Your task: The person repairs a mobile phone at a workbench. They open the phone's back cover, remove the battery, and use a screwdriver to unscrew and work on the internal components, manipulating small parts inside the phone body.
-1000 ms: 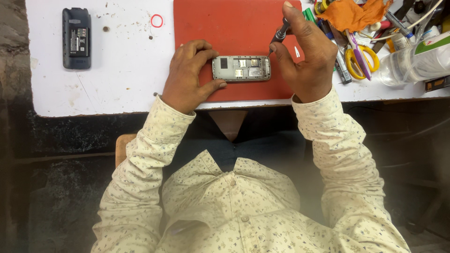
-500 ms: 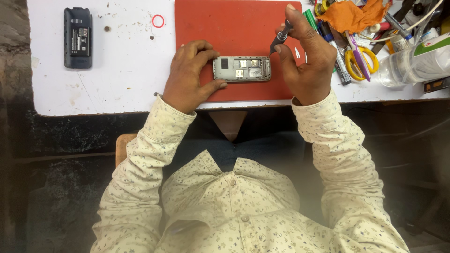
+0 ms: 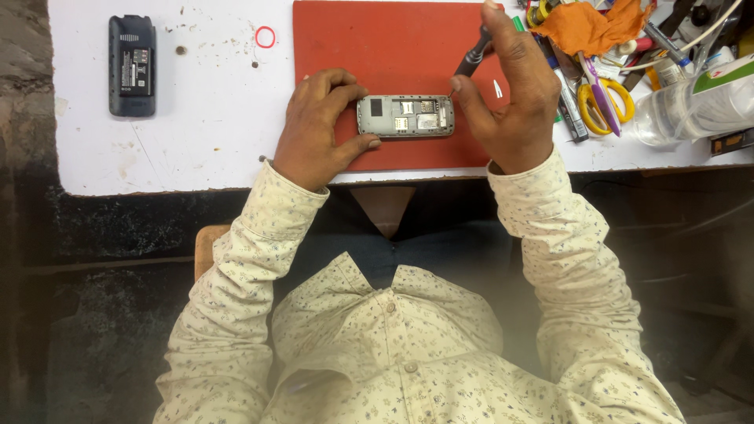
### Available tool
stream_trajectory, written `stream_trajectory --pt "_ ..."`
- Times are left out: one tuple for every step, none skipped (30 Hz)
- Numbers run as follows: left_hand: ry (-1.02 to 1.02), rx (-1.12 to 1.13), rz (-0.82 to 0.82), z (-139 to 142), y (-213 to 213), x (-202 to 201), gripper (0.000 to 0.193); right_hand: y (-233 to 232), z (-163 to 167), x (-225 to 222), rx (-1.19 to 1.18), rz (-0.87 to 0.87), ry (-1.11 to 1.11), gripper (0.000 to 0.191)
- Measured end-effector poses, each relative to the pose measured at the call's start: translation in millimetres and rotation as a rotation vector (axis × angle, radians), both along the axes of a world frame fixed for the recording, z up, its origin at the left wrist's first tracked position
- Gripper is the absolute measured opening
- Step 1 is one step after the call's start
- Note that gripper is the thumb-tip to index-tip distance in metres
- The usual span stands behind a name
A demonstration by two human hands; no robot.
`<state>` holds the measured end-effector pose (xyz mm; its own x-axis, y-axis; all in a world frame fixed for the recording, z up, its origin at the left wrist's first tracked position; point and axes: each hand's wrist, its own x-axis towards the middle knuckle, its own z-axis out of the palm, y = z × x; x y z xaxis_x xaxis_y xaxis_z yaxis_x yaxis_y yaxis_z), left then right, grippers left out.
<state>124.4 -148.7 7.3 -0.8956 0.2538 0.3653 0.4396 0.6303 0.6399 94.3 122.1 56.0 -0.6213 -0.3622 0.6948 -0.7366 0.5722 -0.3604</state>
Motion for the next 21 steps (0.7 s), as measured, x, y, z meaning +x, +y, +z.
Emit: stream_trajectory --pt "0.0 0.0 0.001 -0.1 -0.4 0.0 0.061 0.4 -0.6 -0.2 -0.014 0.028 0.013 0.065" --pt "-0.001 0.002 0.001 -0.4 -0.3 -0.2 0.061 0.9 -1.0 -0.2 -0.027 0.056 0.025 0.065" --pt "-0.002 0.003 0.001 -0.6 0.1 -0.2 0.062 0.0 -2.0 -0.6 -0.048 0.066 0.037 0.064" --pt "-0.007 0.006 0.001 -0.9 -0.1 0.0 0.062 0.0 -2.1 -0.7 -0.069 0.075 0.048 0.064" --pt "-0.01 0.01 0.001 -1.0 -0.3 -0.2 0.062 -0.2 -2.1 -1.0 -0.052 0.046 0.038 0.065" --pt "-0.013 0.012 0.002 -1.0 -0.6 -0.1 0.062 -0.4 -1.8 -1.4 -0.036 0.018 0.028 0.066" --pt "-0.007 0.007 0.001 -1.2 -0.4 0.5 0.061 -0.5 -1.4 -1.2 -0.02 -0.01 0.018 0.067" --pt "0.002 0.002 0.001 -1.2 -0.2 0.3 0.061 -0.8 -0.9 -1.0 -0.023 0.019 0.034 0.068" --pt "0.012 -0.003 0.002 -0.9 -0.4 -0.5 0.061 -0.4 0.3 -1.5 -0.027 0.05 0.051 0.07" --pt "0.005 0.0 0.001 -0.7 -0.7 -0.8 0.061 -1.0 0.7 -0.9 -0.031 0.083 0.067 0.071" --pt "-0.004 0.004 0.0 -0.9 -0.7 -0.7 0.061 -1.6 0.8 0.2 -0.047 0.082 0.047 0.069" --pt "-0.013 0.01 0.0 -0.9 -0.6 -0.8 0.062 -2.3 1.0 0.6 -0.063 0.081 0.028 0.067" --pt "-0.017 0.008 0.002 -1.1 -0.7 -0.7 0.062 -2.8 1.2 1.0 -0.06 0.065 0.027 0.067" --pt "-0.022 0.006 0.002 -1.5 -0.5 -0.7 0.062 -3.1 1.3 1.4 -0.058 0.049 0.025 0.067" --pt "-0.025 0.003 0.003 -1.5 -0.6 -1.0 0.062 -3.2 2.1 -0.4 -0.037 0.019 0.045 0.068" --pt "-0.023 0.001 0.003 -2.0 -0.6 -0.8 0.062 -3.4 2.1 -0.6 -0.017 -0.012 0.063 0.07" --pt "-0.021 -0.001 0.003 -2.5 -0.3 -0.7 0.062 -2.9 2.5 -0.9 -0.016 0.014 0.072 0.071" --pt "-0.016 -0.003 0.002 -2.7 -0.4 -1.5 0.061 -2.6 2.7 -1.5 -0.016 0.04 0.083 0.072" --pt "-0.01 -0.005 0.003 -2.6 -0.7 -2.0 0.061 -2.1 3.4 -2.1 -0.016 0.067 0.094 0.073" --pt "-0.006 -0.006 0.002 -3.0 -0.5 -2.0 0.062 -2.1 3.1 -1.8 -0.034 0.075 0.073 0.071" --pt "-0.001 -0.006 0.002 -3.1 -0.3 -2.0 0.062 -2.9 2.6 -1.0 -0.051 0.085 0.052 0.069"
